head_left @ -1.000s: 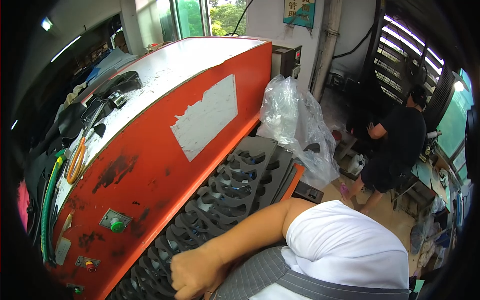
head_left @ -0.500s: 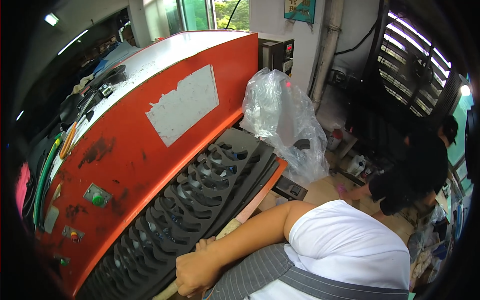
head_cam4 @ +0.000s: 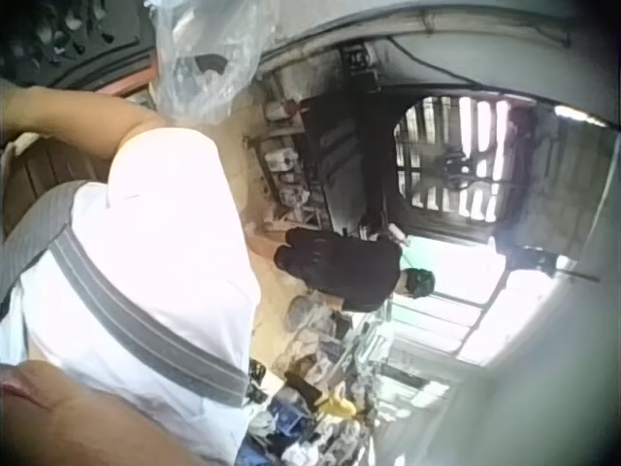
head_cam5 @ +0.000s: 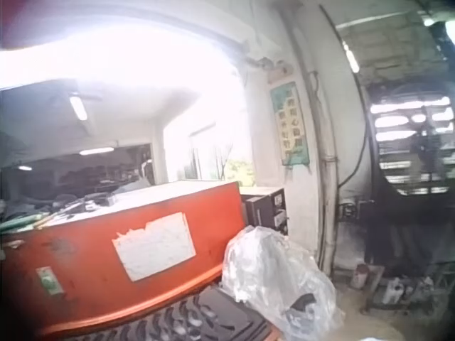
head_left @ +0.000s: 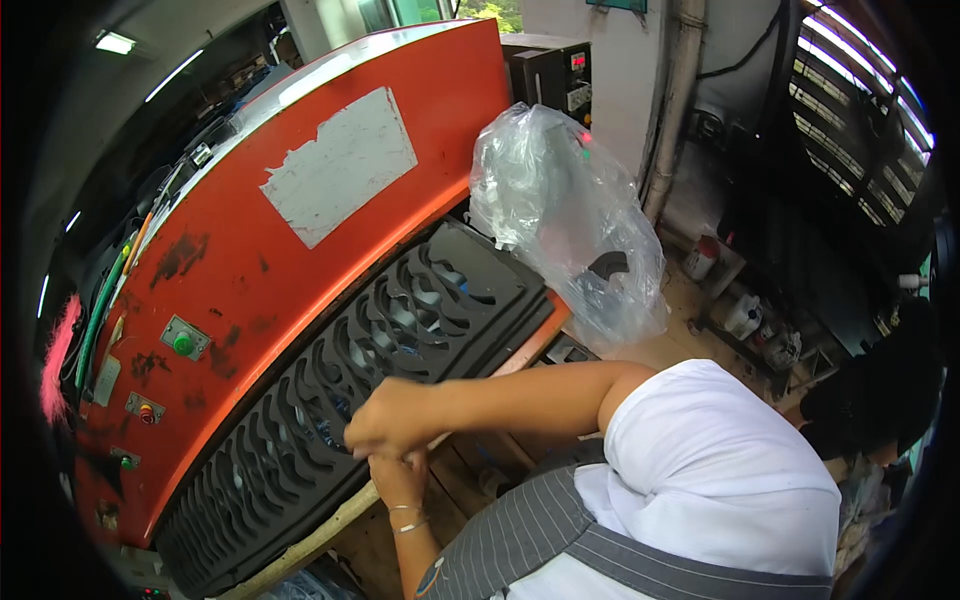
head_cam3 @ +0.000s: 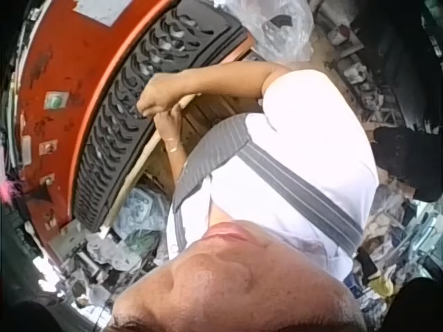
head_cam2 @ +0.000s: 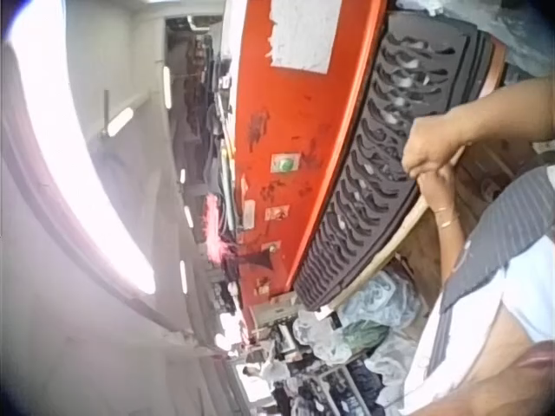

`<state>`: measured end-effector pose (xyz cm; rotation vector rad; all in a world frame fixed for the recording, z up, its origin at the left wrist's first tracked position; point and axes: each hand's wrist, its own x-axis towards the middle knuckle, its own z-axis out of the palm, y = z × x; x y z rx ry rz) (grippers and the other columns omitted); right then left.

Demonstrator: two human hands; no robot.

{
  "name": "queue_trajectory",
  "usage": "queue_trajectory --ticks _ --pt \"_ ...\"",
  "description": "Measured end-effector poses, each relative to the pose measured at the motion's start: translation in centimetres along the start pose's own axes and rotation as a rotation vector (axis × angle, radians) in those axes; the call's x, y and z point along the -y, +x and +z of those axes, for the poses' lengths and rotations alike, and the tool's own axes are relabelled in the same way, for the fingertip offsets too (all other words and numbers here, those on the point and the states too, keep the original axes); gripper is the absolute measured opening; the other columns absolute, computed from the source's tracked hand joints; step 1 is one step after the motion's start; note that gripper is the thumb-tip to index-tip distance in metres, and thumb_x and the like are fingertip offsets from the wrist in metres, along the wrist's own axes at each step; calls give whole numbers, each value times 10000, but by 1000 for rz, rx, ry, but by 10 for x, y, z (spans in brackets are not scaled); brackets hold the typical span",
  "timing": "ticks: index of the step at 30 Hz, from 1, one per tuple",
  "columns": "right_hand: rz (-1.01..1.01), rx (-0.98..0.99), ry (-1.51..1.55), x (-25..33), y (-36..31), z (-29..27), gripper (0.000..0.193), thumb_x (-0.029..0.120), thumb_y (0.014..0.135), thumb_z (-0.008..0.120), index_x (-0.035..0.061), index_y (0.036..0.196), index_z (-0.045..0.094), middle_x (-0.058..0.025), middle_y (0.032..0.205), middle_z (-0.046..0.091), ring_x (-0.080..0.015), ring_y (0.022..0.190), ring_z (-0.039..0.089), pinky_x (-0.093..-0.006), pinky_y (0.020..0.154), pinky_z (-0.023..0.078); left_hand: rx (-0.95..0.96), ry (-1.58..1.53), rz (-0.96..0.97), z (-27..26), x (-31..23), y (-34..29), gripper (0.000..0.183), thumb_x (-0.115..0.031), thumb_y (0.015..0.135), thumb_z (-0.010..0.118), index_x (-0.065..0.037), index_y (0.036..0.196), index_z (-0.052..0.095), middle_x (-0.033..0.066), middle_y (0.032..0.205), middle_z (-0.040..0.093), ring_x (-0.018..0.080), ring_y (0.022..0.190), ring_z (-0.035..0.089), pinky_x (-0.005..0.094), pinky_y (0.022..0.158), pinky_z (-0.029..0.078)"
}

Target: Use a hydraulic cutting press to cut out shoe components from a sheet of material using metal dies.

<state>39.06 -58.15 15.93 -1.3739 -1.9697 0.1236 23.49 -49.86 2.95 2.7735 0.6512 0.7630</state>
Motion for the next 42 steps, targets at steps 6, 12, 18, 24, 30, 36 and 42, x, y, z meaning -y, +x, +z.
queue_trajectory --ticks 6,12,18,24,30,36,42 --pt "411 -357 -150 -80 -77 -55 203 275 869 582 92 914 657 -108 898 671 -328 862 638 -428 757 506 94 -2 -150 -14 -48 -67 338 -331 750 731 -13 679 643 158 723 566 354 739 543 436 688 451" --pt "593 -412 -305 -195 -136 -77 161 185 861 561 76 921 662 -118 962 651 -337 932 613 -431 804 494 772 -116 -103 -69 -59 -21 331 -370 774 721 -48 848 730 140 768 663 303 732 645 382 684 519" --pt "642 -115 -418 -262 -134 -94 145 119 819 580 72 855 712 -124 915 674 -314 937 632 -428 797 506 452 -604 165 -34 -107 161 198 -215 847 679 -19 858 704 104 747 654 191 696 631 302 644 493" --pt "848 389 -478 -247 -96 -112 179 130 824 575 92 908 728 -124 1020 700 -299 984 664 -402 783 538 88 -428 280 131 -100 280 133 -121 834 656 -20 918 679 134 930 665 314 874 635 362 797 501" --pt "833 581 -492 -267 -90 -123 201 157 839 561 81 934 721 -119 982 709 -287 943 682 -397 772 537 572 -168 424 180 -77 323 167 -155 771 702 -43 895 714 101 958 658 306 978 611 389 843 491" --pt "804 595 -475 -278 -103 -107 208 158 844 532 81 896 718 -115 980 708 -277 920 685 -408 742 534 628 74 404 180 -95 314 145 -183 799 627 -145 903 720 16 1000 593 218 996 551 367 889 433" --pt "754 417 -595 -274 -125 -68 167 151 800 573 67 841 710 -122 937 692 -240 892 680 -384 701 535 350 -46 797 202 -65 305 179 -129 762 579 -146 911 676 1 923 601 198 992 530 344 870 393"
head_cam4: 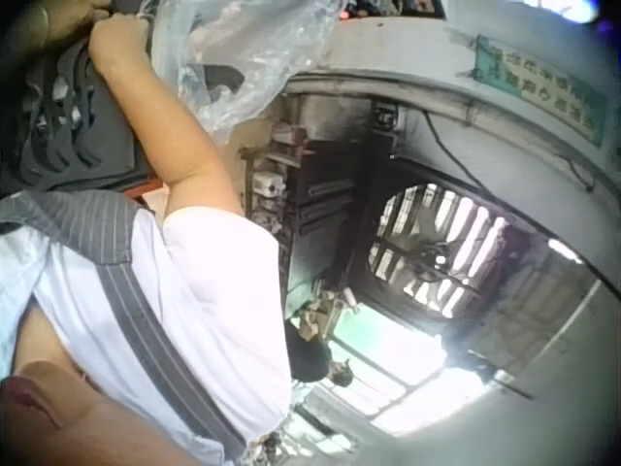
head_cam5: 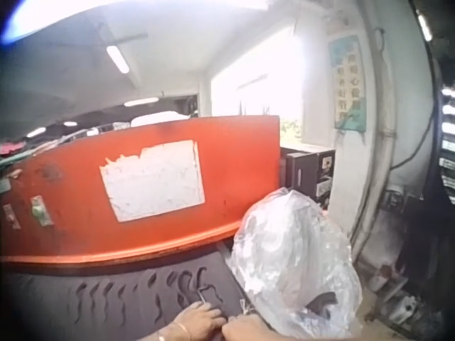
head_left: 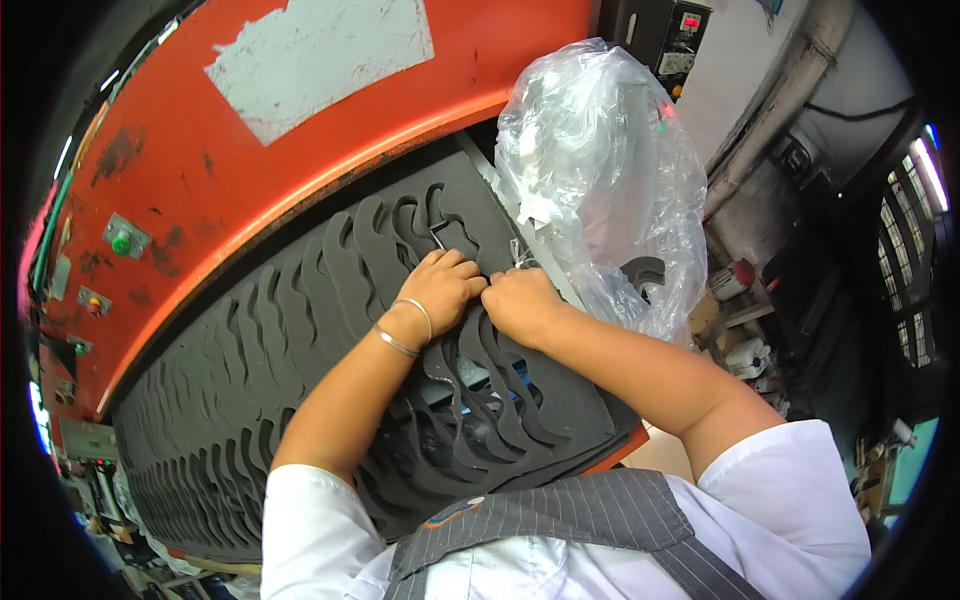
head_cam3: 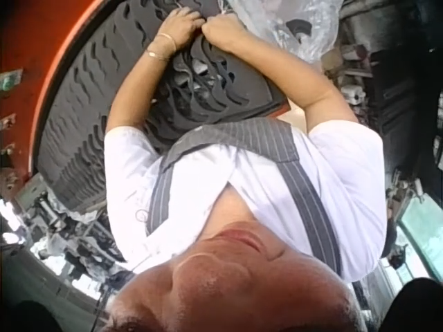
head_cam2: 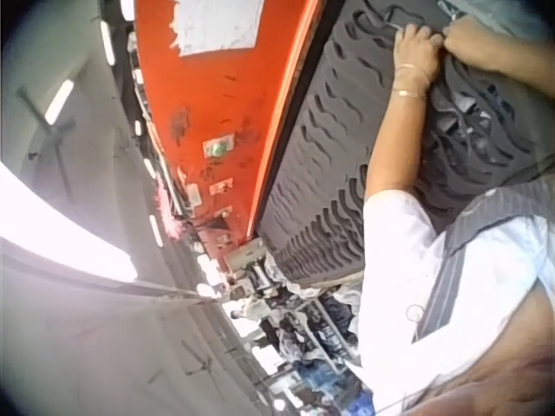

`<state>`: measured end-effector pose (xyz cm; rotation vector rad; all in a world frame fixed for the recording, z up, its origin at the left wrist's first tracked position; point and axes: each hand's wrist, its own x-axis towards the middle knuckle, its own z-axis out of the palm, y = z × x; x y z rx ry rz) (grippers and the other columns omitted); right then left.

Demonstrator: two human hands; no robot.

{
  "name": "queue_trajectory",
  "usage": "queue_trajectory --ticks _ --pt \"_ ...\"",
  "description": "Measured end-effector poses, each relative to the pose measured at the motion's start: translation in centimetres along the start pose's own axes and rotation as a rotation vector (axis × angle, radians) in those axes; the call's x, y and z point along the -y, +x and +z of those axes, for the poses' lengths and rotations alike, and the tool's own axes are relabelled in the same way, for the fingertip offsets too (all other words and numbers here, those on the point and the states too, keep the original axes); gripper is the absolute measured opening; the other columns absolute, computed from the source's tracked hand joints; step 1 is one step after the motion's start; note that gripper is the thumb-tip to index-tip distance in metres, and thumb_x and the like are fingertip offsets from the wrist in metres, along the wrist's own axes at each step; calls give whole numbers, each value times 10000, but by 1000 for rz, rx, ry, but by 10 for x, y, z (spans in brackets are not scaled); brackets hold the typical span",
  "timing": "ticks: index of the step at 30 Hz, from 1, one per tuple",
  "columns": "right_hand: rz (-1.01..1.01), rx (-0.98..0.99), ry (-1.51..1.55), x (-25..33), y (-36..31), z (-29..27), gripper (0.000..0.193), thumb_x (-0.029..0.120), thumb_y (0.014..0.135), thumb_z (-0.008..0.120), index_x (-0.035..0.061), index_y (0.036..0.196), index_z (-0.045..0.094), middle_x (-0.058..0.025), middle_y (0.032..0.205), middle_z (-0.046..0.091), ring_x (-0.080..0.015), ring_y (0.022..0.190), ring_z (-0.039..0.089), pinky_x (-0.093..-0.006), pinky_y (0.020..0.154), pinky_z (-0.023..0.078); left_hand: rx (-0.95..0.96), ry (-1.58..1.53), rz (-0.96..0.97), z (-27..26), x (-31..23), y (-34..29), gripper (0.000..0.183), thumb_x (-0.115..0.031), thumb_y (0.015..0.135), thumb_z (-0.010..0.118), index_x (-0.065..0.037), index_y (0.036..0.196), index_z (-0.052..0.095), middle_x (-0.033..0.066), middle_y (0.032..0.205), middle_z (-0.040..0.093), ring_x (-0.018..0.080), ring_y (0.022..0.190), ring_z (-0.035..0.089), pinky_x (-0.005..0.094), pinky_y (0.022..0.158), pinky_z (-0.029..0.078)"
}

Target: Use a hydraulic cutting press to cut out shoe components from a sheet of material using metal dies.

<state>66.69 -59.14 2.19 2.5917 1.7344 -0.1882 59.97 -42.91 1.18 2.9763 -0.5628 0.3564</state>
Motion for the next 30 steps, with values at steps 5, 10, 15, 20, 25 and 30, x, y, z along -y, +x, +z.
queue_trajectory --ticks 5,10,15,20,25,30 --pt "-26 -191 30 -6 -5 19 148 154 786 571 75 803 695 -93 878 671 -259 823 670 -391 677 531 22 -26 -26 6 -1 -8 178 -115 735 599 -148 891 678 -2 875 606 214 968 536 339 818 416" --pt "-117 -228 114 -2 -13 20 141 173 791 564 81 763 667 -90 838 668 -269 816 665 -404 666 523 -165 -201 21 15 -6 -24 114 -76 683 639 -120 787 657 14 781 577 243 830 515 345 739 427" --pt "-112 -122 81 -3 -7 17 158 176 802 565 81 792 691 -97 846 683 -281 828 674 -424 676 519 -109 -276 -26 15 -2 -24 100 -78 698 661 -116 790 667 18 778 589 241 822 520 344 743 430" --pt "34 165 -35 1 13 -16 203 226 803 588 76 828 723 -137 840 702 -323 811 691 -427 658 529 -16 -274 -99 13 9 -16 71 -126 750 669 -137 812 703 23 841 623 245 841 551 370 768 458" --pt "-33 -67 -92 -1 21 14 171 209 807 583 83 777 695 -96 798 683 -299 749 680 -426 636 519 44 -89 -57 17 22 -8 81 -144 767 632 -105 823 677 51 924 613 260 880 577 363 777 468" --pt "-138 -270 78 -7 3 35 170 206 804 575 82 720 656 -85 755 648 -304 700 656 -445 612 507 -90 -230 29 33 11 -22 92 -87 683 621 -80 772 643 71 823 595 268 832 581 372 723 470"
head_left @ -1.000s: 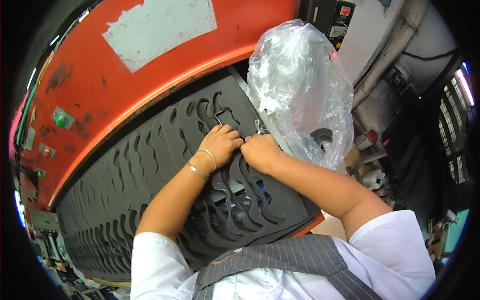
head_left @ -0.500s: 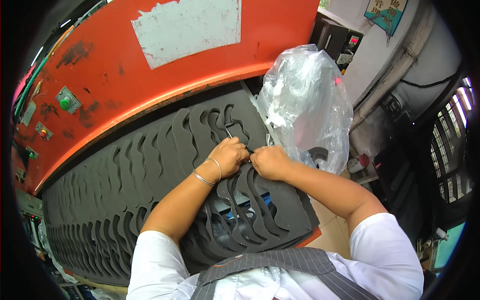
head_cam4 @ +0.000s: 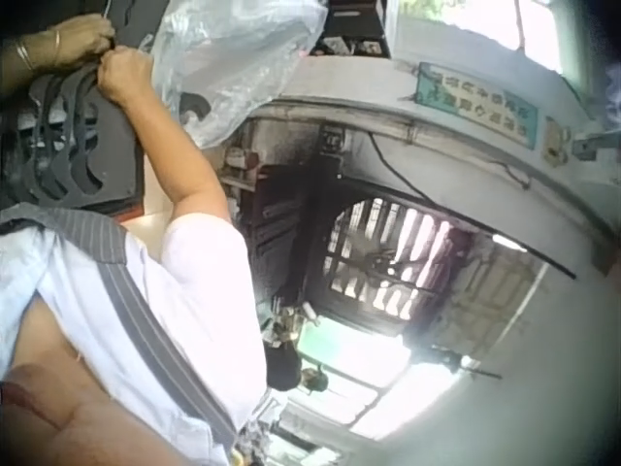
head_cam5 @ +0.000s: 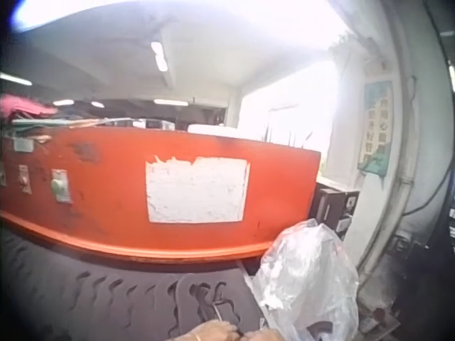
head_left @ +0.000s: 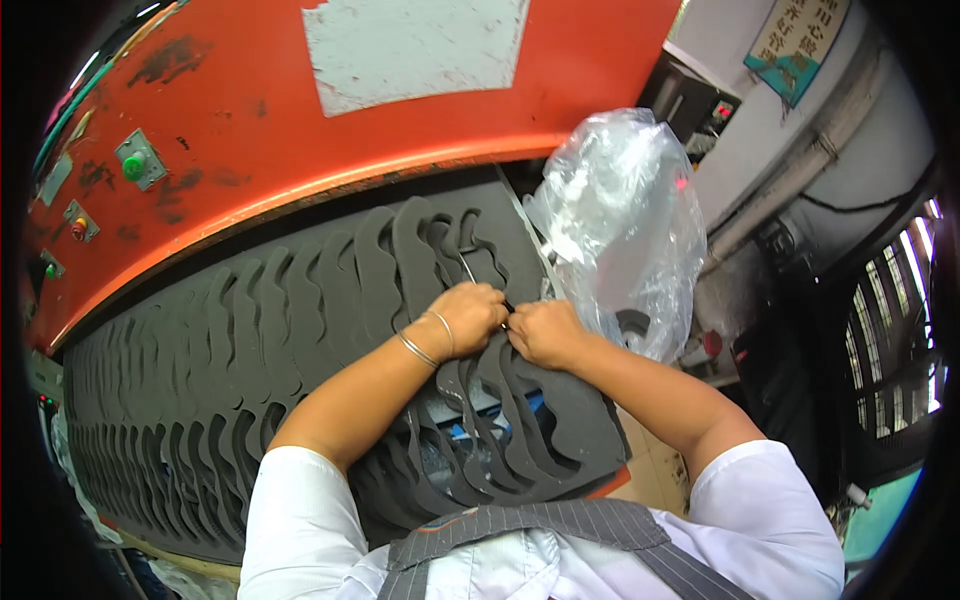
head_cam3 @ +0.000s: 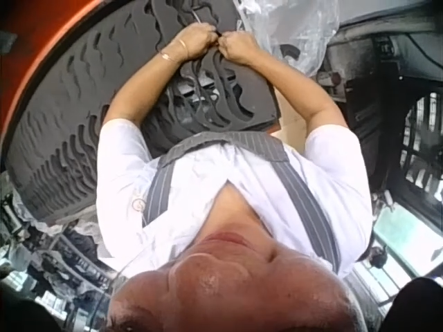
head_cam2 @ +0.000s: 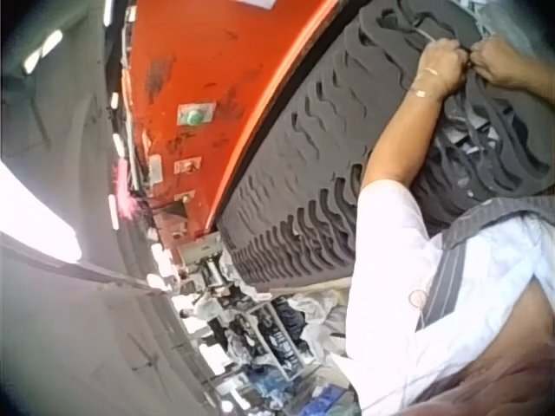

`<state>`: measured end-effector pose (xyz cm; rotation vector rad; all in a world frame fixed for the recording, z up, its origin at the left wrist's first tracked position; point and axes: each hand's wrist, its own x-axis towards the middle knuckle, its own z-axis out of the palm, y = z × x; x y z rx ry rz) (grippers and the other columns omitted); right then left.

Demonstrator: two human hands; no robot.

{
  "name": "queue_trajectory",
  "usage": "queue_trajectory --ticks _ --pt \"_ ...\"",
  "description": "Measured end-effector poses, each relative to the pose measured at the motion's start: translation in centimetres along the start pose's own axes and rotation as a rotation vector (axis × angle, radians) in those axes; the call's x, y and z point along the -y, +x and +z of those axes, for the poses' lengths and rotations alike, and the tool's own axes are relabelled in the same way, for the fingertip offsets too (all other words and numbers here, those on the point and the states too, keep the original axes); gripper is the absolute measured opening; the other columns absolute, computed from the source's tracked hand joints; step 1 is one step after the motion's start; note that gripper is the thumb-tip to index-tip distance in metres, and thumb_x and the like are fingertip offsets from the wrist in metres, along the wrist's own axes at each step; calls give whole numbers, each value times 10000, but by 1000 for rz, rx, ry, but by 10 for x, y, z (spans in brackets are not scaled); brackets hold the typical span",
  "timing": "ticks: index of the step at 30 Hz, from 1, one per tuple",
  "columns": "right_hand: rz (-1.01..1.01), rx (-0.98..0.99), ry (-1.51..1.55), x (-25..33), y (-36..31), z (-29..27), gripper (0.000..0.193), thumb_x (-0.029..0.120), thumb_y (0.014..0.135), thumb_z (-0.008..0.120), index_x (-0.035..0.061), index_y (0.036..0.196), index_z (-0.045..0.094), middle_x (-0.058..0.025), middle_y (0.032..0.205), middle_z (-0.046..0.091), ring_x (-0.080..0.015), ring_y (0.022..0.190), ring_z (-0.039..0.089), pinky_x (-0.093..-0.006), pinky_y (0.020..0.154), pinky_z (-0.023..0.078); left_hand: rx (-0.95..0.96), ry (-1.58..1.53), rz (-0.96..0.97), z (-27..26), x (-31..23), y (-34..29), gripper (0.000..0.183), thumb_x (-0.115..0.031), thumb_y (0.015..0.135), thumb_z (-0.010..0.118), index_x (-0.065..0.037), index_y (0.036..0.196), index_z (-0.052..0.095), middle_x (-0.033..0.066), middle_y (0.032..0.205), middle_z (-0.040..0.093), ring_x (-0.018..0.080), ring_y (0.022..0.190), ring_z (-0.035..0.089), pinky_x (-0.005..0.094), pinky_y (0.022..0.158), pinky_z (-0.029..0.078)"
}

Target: Use a hydraulic cutting press to cut out shoe components from a sheet of material using metal dies.

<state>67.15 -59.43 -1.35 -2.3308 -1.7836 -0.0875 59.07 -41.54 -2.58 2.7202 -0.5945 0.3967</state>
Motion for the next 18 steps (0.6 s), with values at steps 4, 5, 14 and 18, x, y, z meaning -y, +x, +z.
queue_trajectory --ticks 4,5,14,18 --pt "-40 8 77 0 1 4 184 217 788 595 77 674 628 -96 736 642 -309 672 651 -445 591 508 -88 -73 27 12 1 -10 90 -77 656 622 -78 744 641 63 849 600 256 843 585 365 750 464" --pt "-50 15 84 -1 5 4 188 220 784 602 76 664 622 -95 726 640 -308 661 649 -443 587 508 -91 -66 23 11 6 -12 90 -77 656 622 -78 744 641 63 849 600 256 843 585 365 750 464" --pt "-42 150 12 9 -3 -30 204 267 801 585 87 770 675 -87 765 663 -308 694 658 -445 606 517 -62 -76 -8 -16 -22 -6 99 -131 675 682 -115 771 669 44 829 587 256 842 559 368 740 467" --pt "-12 154 -16 22 -14 -37 192 272 795 593 105 797 687 -88 812 680 -307 730 665 -447 648 520 -5 88 -142 -22 -53 -11 130 -152 726 667 -112 850 670 50 900 591 258 896 574 373 771 477"
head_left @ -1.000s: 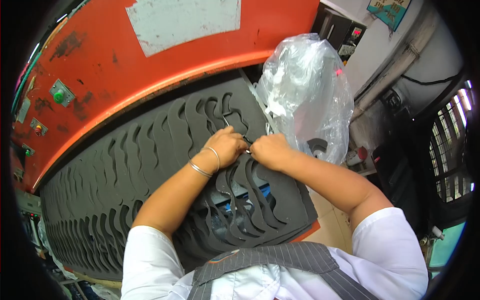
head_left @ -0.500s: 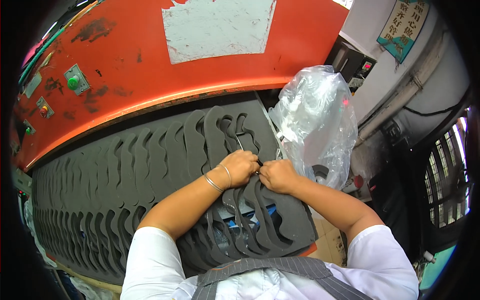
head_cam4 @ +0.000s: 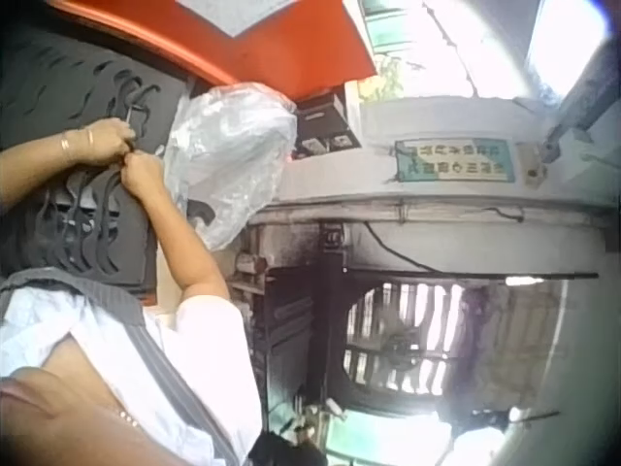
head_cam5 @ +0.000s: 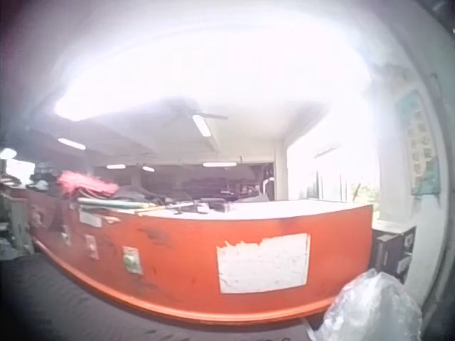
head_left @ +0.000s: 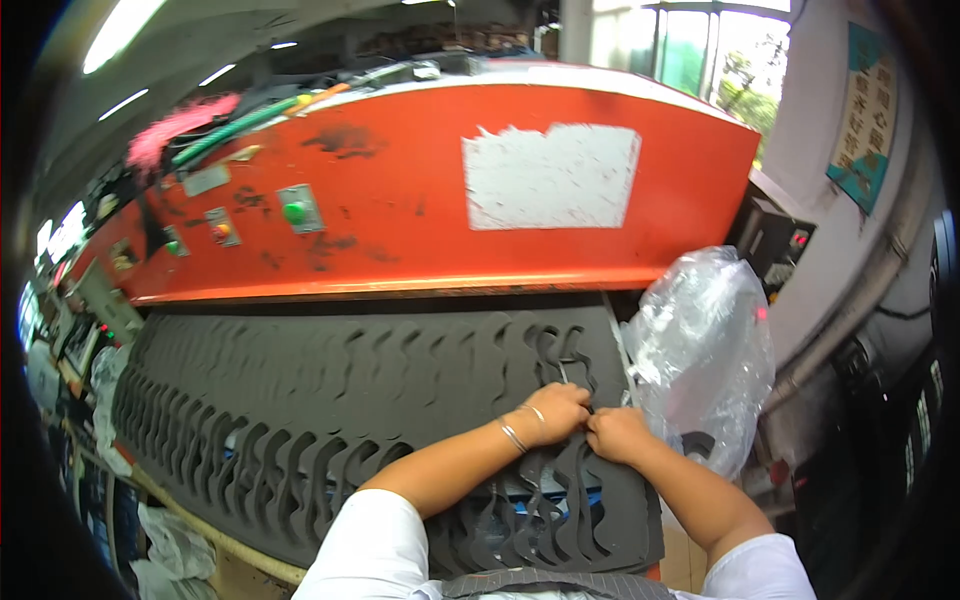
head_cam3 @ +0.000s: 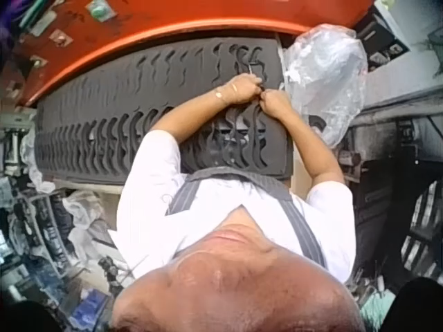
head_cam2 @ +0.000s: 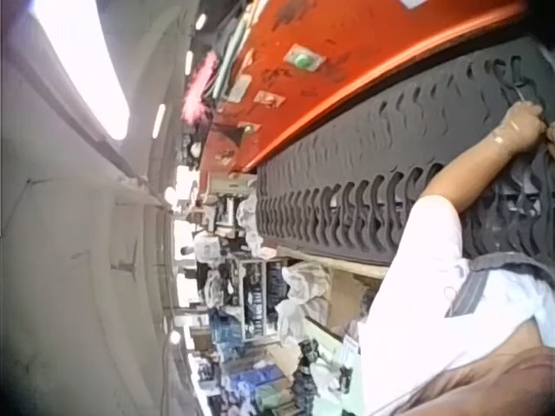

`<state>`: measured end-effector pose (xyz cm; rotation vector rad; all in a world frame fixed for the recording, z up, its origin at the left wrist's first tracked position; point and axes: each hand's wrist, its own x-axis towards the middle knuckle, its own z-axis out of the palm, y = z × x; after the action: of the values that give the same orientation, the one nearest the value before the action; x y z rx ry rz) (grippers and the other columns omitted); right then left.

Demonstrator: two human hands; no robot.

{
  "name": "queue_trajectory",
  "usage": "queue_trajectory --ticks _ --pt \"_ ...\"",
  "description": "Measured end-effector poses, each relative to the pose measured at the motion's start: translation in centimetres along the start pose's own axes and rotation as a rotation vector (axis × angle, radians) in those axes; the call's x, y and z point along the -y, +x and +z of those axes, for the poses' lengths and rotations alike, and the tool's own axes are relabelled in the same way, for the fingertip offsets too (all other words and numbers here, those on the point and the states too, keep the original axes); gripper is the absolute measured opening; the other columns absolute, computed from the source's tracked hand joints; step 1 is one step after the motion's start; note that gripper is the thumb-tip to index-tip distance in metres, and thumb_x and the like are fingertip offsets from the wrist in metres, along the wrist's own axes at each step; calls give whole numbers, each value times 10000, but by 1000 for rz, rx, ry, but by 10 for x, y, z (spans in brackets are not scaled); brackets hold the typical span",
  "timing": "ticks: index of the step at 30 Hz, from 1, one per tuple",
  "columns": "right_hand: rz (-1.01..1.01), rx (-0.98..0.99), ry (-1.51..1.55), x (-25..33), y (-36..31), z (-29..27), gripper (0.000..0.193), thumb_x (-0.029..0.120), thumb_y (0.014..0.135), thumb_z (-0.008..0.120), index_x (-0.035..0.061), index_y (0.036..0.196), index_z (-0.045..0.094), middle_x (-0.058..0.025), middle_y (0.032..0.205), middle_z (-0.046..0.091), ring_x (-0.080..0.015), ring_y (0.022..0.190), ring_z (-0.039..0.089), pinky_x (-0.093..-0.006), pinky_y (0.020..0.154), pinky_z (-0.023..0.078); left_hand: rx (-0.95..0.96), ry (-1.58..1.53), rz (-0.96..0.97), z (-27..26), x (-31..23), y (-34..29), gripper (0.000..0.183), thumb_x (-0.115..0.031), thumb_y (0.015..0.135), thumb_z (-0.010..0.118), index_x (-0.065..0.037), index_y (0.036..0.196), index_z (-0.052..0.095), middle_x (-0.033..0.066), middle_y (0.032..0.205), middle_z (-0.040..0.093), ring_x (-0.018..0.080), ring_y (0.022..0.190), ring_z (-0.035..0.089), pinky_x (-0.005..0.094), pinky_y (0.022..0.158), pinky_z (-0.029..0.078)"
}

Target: Use a hydraulic cutting press to cut out shoe components from a sheet of material using metal dies.

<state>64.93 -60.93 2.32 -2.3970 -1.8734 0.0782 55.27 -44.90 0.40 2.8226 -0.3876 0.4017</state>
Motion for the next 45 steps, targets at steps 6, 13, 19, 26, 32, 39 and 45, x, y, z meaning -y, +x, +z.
queue_trajectory --ticks 6,13,19,26,32,39,45 --pt "39 98 -42 8 -21 -23 215 271 827 566 107 866 700 -113 900 691 -321 803 672 -456 697 524 -135 -180 -152 -89 -63 -46 239 -257 820 683 -95 994 657 60 1009 594 271 972 572 377 852 465" --pt "-35 -5 184 69 19 -132 217 248 804 650 64 899 713 -158 863 683 -342 846 655 -421 750 521 -361 -147 -484 -149 -61 -240 194 -244 836 690 -79 937 683 69 937 644 271 925 601 359 836 481" --pt "-416 -202 471 256 137 -228 216 184 883 626 -9 971 668 -129 818 651 -209 727 616 -332 679 494 -595 -68 -757 -183 -71 -413 128 -163 790 717 -71 877 702 74 880 674 266 847 616 346 777 483" --pt "-409 -407 525 509 340 -282 551 423 905 578 102 1342 482 -136 972 652 -250 972 632 -374 859 492 -536 -82 -1007 -184 -86 -559 184 -224 779 709 -72 882 702 105 936 667 300 888 603 384 799 475" --pt "137 -540 333 642 470 -287 628 622 928 368 206 1389 463 -150 1316 538 -324 1180 550 -434 943 473 -567 -49 -735 -187 -93 -590 231 -228 794 698 -62 946 647 102 959 648 314 919 591 435 849 441" --pt "381 -71 608 635 536 -309 415 488 870 574 77 898 621 -81 746 620 -185 525 574 -309 463 482 -699 -164 -652 -196 -73 -619 180 -184 788 700 -57 906 655 99 943 647 304 907 597 425 838 449" --pt "33 -352 1827 576 512 -319 87 88 886 557 12 857 526 -123 767 561 -213 655 601 -321 455 534 -661 -225 -606 -195 -62 -613 164 -168 781 703 -52 892 669 94 944 653 305 902 602 425 832 452"
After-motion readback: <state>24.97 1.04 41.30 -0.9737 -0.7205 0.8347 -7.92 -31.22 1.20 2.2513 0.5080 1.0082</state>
